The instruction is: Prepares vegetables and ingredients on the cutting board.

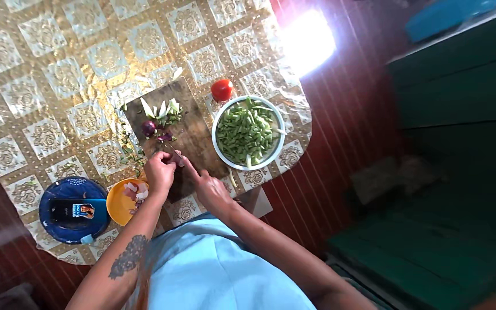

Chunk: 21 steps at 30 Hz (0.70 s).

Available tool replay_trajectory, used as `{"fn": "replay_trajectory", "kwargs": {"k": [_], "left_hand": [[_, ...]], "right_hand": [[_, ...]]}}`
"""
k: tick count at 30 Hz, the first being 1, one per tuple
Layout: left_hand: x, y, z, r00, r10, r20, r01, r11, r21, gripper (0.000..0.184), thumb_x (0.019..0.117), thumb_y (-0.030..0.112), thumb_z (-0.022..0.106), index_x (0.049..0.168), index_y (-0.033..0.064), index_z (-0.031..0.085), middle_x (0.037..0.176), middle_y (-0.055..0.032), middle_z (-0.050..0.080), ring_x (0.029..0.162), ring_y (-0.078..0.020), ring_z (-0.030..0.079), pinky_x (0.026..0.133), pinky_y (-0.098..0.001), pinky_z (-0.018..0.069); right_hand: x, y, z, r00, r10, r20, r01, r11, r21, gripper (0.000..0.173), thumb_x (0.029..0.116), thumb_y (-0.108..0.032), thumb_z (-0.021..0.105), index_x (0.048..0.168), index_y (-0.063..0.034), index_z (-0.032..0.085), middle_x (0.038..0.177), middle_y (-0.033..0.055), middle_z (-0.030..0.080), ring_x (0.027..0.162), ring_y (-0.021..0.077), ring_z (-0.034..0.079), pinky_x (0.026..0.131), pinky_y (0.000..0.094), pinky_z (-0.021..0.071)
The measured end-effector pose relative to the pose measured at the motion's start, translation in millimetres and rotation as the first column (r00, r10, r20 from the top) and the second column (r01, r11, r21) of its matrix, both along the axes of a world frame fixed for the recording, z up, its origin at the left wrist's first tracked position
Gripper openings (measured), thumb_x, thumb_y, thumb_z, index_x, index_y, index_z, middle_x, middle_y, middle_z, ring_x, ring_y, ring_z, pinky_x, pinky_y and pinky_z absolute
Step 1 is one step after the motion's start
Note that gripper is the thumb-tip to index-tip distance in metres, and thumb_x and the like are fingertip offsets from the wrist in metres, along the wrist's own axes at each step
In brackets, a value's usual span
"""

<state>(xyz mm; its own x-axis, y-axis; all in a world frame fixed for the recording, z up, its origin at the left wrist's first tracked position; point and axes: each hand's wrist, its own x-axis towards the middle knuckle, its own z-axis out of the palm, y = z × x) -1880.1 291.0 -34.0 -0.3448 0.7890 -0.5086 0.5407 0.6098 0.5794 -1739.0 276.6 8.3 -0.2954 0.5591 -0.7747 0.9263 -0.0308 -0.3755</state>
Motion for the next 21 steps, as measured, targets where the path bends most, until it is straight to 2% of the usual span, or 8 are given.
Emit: {"fn": "replay_trajectory", "kwargs": {"k": [3,8,11,13,15,17,19,21], "left_hand": [[-4.0,-4.0,-2.5,1.000,-0.023,0.012,0.023,0.999,0.037,0.019,0.0886,0.002,0.075,0.107,-0.0007,0.073,0.105,-0.0189,0.073,0.099,-0.0326,0.070,0.091,-0.0544,0.0539],[-5.6,-6.5,-0.1,0.998,-0.023,0.051,0.020,0.998,0.054,0.022,0.0916,0.006,0.075,0.113,0.0012,0.071,0.106,-0.0155,0.073,0.096,-0.0268,0.071,0.089,-0.0481,0.0560],[-5.5,-15.3,1.6,0.999,-0.030,-0.021,0.033,0.983,0.182,0.036,0.0910,-0.001,0.071,0.126,0.0004,0.064,0.123,-0.0200,0.065,0.102,-0.0311,0.069,0.089,-0.0485,0.0566],[-2.6,-24.8,1.5,0.980,-0.151,-0.133,0.184,0.940,0.289,0.032,0.0892,-0.002,0.068,0.121,-0.0014,0.066,0.133,-0.0237,0.058,0.113,-0.0375,0.063,0.094,-0.0531,0.0536],[1.8,-30.8,-5.1,0.931,-0.304,-0.201,0.358,0.868,0.344,0.022,0.0906,0.002,0.070,0.113,0.0012,0.073,0.128,-0.0199,0.065,0.114,-0.0366,0.066,0.093,-0.0538,0.0554],[5.8,-34.1,-17.4,0.881,-0.398,-0.255,0.468,0.807,0.360,0.018,0.0902,0.000,0.071,0.107,-0.0001,0.076,0.127,-0.0181,0.068,0.113,-0.0356,0.068,0.092,-0.0535,0.0570],[10.9,-35.1,-28.7,0.849,-0.436,-0.297,0.526,0.747,0.407,0.012,0.0909,-0.003,0.068,0.100,-0.0029,0.075,0.124,-0.0207,0.069,0.115,-0.0375,0.068,0.093,-0.0527,0.0573],[15.7,-37.0,-33.7,0.862,-0.427,-0.274,0.508,0.725,0.465,0.018,0.0887,-0.006,0.068,0.105,-0.0044,0.074,0.121,-0.0245,0.070,0.118,-0.0405,0.067,0.095,-0.0529,0.0568]], "right_hand": [[3.3,-5.2,-9.9,0.999,-0.030,-0.035,0.031,0.999,0.029,0.075,0.1074,-0.004,0.037,0.166,-0.0366,0.003,0.128,0.0276,0.059,0.096,0.0411,0.069,0.087,0.0520,0.0553],[29.4,-33.7,-14.2,0.996,-0.058,-0.068,0.064,0.994,0.092,0.067,0.1071,-0.007,0.034,0.166,-0.0340,0.017,0.125,0.0264,0.062,0.088,0.0404,0.070,0.081,0.0527,0.0566],[37.9,-36.3,-11.7,0.992,-0.110,-0.053,0.117,0.982,0.149,0.067,0.1053,-0.004,0.037,0.165,-0.0311,0.022,0.123,0.0254,0.063,0.085,0.0395,0.071,0.078,0.0521,0.0571],[41.9,-31.6,-9.5,0.991,-0.132,-0.025,0.134,0.985,0.113,0.068,0.1063,-0.005,0.036,0.166,-0.0315,0.018,0.127,0.0256,0.062,0.089,0.0403,0.070,0.081,0.0530,0.0565],[42.7,-27.9,-7.9,0.990,-0.141,-0.013,0.142,0.986,0.087,0.067,0.1075,-0.007,0.034,0.166,-0.0323,0.015,0.129,0.0250,0.061,0.092,0.0403,0.070,0.083,0.0535,0.0562],[41.8,-29.6,-7.9,0.989,-0.143,-0.045,0.148,0.981,0.123,0.063,0.1087,-0.009,0.035,0.165,-0.0317,0.019,0.126,0.0257,0.063,0.089,0.0407,0.071,0.081,0.0541,0.0568],[41.8,-30.8,-6.9,0.986,-0.150,-0.068,0.158,0.976,0.151,0.061,0.1091,-0.010,0.036,0.165,-0.0307,0.023,0.123,0.0257,0.064,0.088,0.0408,0.071,0.080,0.0540,0.0569],[42.1,-32.5,-7.3,0.986,-0.158,-0.056,0.164,0.975,0.150,0.062,0.1086,-0.008,0.036,0.165,-0.0304,0.023,0.123,0.0256,0.064,0.088,0.0407,0.071,0.081,0.0533,0.0566]]}}
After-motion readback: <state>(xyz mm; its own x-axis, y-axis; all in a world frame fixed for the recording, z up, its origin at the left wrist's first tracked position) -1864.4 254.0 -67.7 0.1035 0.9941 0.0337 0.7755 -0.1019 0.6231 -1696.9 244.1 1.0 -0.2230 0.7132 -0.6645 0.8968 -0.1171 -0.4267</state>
